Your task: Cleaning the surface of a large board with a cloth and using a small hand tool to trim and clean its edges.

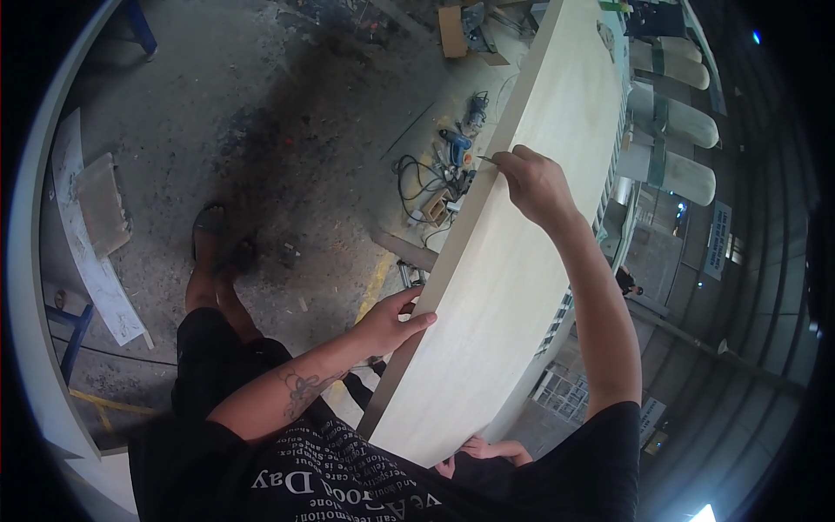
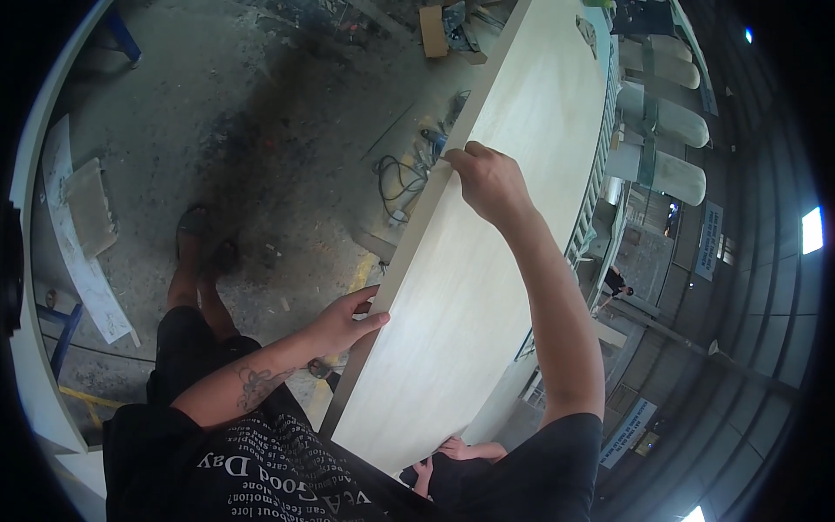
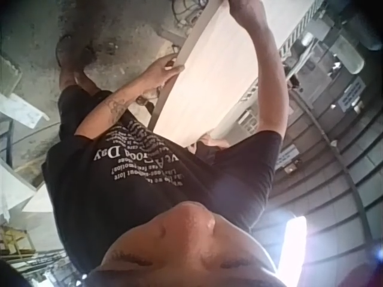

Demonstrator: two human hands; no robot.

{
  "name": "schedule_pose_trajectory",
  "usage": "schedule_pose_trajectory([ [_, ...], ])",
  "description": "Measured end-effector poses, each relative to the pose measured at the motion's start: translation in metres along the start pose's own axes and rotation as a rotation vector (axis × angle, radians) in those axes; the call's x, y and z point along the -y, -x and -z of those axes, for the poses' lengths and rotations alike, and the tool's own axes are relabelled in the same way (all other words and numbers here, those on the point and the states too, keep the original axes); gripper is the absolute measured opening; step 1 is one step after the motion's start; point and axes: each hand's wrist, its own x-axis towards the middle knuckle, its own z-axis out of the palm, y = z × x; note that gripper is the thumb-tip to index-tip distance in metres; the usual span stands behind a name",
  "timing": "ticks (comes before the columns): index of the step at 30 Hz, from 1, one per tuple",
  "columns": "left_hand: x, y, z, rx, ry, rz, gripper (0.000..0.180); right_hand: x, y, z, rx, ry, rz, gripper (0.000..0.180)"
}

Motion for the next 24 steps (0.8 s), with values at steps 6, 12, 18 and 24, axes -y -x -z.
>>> schedule_pose_trajectory([
  [6, -0.007, 0.002, -0.004, -0.014, -0.045, -0.024, 0.063, 0.006, 0.011, -0.001, -0.013, -0.056, 0.004, 0.018],
  [12, 0.0, 0.0, -0.004, -0.013, -0.008, -0.026, 0.062, 0.04, 0.048, -0.013, -0.042, -0.09, 0.033, 0.022],
  [18, 0.011, -0.001, 0.003, -0.062, -0.036, -0.045, 0.064, 0.096, 0.079, -0.027, -0.017, -0.162, 0.058, 0.025],
  [24, 0.025, 0.009, 0.008, -0.063, 0.011, 0.037, 0.063, 0.032, 0.04, -0.015, -0.248, -0.362, -0.218, 0.008],
])
